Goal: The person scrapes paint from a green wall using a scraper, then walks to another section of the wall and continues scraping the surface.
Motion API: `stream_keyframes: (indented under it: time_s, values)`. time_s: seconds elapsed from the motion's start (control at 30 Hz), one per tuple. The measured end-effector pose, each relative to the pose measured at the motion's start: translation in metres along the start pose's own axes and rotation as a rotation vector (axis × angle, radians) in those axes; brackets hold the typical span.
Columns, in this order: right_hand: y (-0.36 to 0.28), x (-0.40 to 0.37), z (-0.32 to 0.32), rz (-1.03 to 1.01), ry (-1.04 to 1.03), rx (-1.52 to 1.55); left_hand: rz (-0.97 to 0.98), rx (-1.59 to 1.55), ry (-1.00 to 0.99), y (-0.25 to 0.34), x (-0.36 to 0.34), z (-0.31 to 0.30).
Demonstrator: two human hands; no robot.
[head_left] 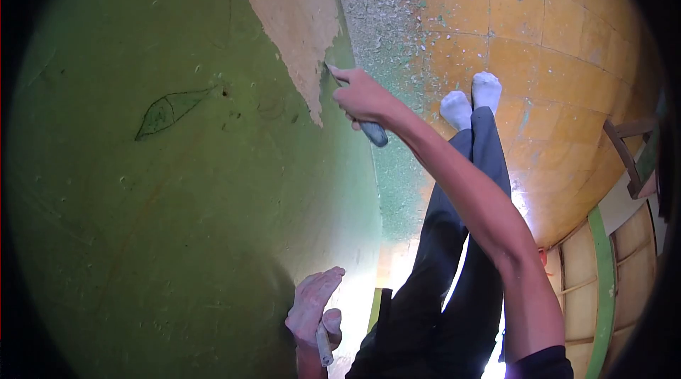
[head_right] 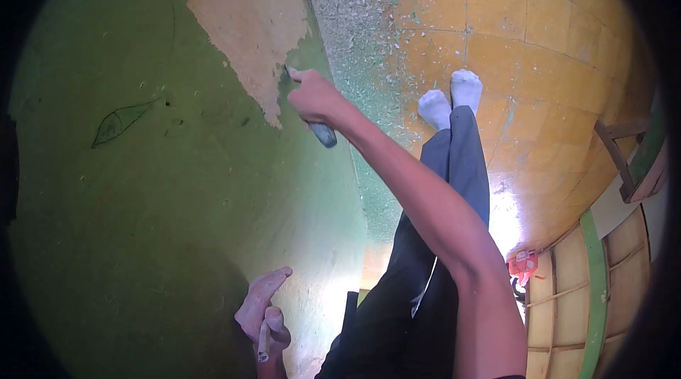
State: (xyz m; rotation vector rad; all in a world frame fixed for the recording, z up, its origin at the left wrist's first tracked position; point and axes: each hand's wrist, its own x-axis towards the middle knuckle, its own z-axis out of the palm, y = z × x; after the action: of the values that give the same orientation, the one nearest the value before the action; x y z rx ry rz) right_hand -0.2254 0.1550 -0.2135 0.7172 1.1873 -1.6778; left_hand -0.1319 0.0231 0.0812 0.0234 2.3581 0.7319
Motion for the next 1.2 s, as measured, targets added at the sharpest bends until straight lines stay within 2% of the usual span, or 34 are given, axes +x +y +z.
stream_keyframes:
  time_s: [0.1,0.2,0.23,0.37,0.57,0.67,0.87,0.93,1.0,1.13,1.2]
  values:
    - [-0.001,-0.044,-0.001,0.038,-0.147,0.092,0.003,0.008,-0.002,-0.004,-0.001,0.003]
    - [0.002,-0.028,-0.022,0.052,-0.241,0.081,0.001,0.032,-0.011,-0.006,-0.004,0.003]
    - [0.004,-0.027,-0.023,0.045,-0.239,0.049,-0.008,0.030,-0.008,-0.004,-0.004,0.004]
    - [0.000,-0.048,0.012,-0.010,-0.018,0.050,-0.007,0.045,-0.015,0.004,-0.007,-0.001]
    - [0.024,0.008,0.008,-0.018,0.066,0.047,0.019,0.061,-0.018,0.001,-0.007,0.002]
    - [0.006,-0.050,0.005,0.006,-0.123,0.102,0.020,0.048,-0.008,-0.004,-0.002,0.007]
    - [0.029,0.022,-0.001,-0.041,0.049,0.035,0.024,0.053,-0.009,-0.002,-0.002,0.007]
    - [0.011,-0.024,0.001,-0.033,-0.052,0.044,0.025,0.052,-0.013,-0.004,-0.001,0.008]
    - [0.008,-0.027,-0.003,-0.050,-0.065,0.028,0.020,0.045,-0.010,-0.006,0.001,0.010]
    - [0.022,0.019,-0.006,-0.080,0.046,0.008,0.029,0.056,-0.016,-0.007,0.003,0.008]
    - [0.017,0.011,-0.002,-0.072,0.013,0.013,0.025,0.054,-0.012,-0.008,0.002,0.009]
